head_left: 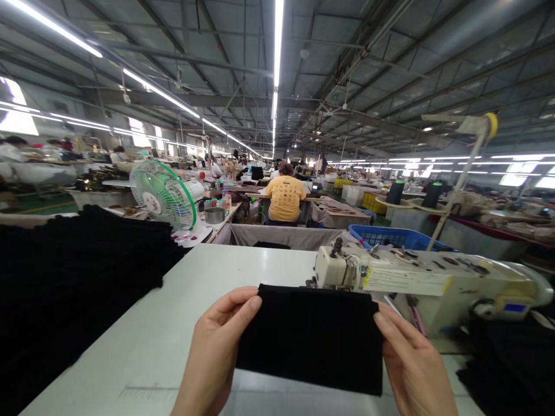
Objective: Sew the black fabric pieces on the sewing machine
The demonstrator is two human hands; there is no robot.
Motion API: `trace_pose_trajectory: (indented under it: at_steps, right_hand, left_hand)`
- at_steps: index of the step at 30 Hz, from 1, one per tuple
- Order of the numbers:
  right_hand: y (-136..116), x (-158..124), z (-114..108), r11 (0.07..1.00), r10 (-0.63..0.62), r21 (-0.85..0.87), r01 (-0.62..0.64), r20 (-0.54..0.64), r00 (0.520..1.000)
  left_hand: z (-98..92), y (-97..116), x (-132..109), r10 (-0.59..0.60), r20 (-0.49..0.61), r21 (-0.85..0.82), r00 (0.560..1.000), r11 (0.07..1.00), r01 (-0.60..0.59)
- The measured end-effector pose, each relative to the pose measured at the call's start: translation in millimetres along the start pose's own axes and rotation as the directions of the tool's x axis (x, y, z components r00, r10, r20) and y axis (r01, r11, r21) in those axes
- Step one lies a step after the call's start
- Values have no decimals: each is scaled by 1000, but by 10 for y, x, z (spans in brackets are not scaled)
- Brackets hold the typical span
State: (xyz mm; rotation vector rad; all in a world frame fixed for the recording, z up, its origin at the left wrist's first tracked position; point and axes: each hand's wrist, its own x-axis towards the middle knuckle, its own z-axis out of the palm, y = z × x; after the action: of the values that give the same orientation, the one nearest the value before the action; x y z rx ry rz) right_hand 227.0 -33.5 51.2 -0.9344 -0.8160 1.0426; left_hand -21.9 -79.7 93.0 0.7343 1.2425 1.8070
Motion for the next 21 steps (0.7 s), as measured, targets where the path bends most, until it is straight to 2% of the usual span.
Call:
trace_pose_trajectory:
  at_steps: [5, 9, 16, 21]
  right_hand:
    - [3, 8, 24, 1000, -11, -1, 11, 14, 1000]
    - [11, -8, 37, 1000, -10, 5, 10, 10, 1000]
    - [9, -70, 87, 995, 82, 52, -81, -8, 997]
    - [-33, -80, 163, 991, 65, 110, -72, 68, 996]
  left_hand:
    - [-5, 28, -2, -17, -2, -9, 1000, 1000, 17]
    - [-38, -18, 10, 25, -6, 15, 1000, 1000, -25]
    - [11, -35, 74, 41, -42, 14, 998, 999, -41]
    - [-88, -39, 142, -31, -86, 63, 996, 997, 36]
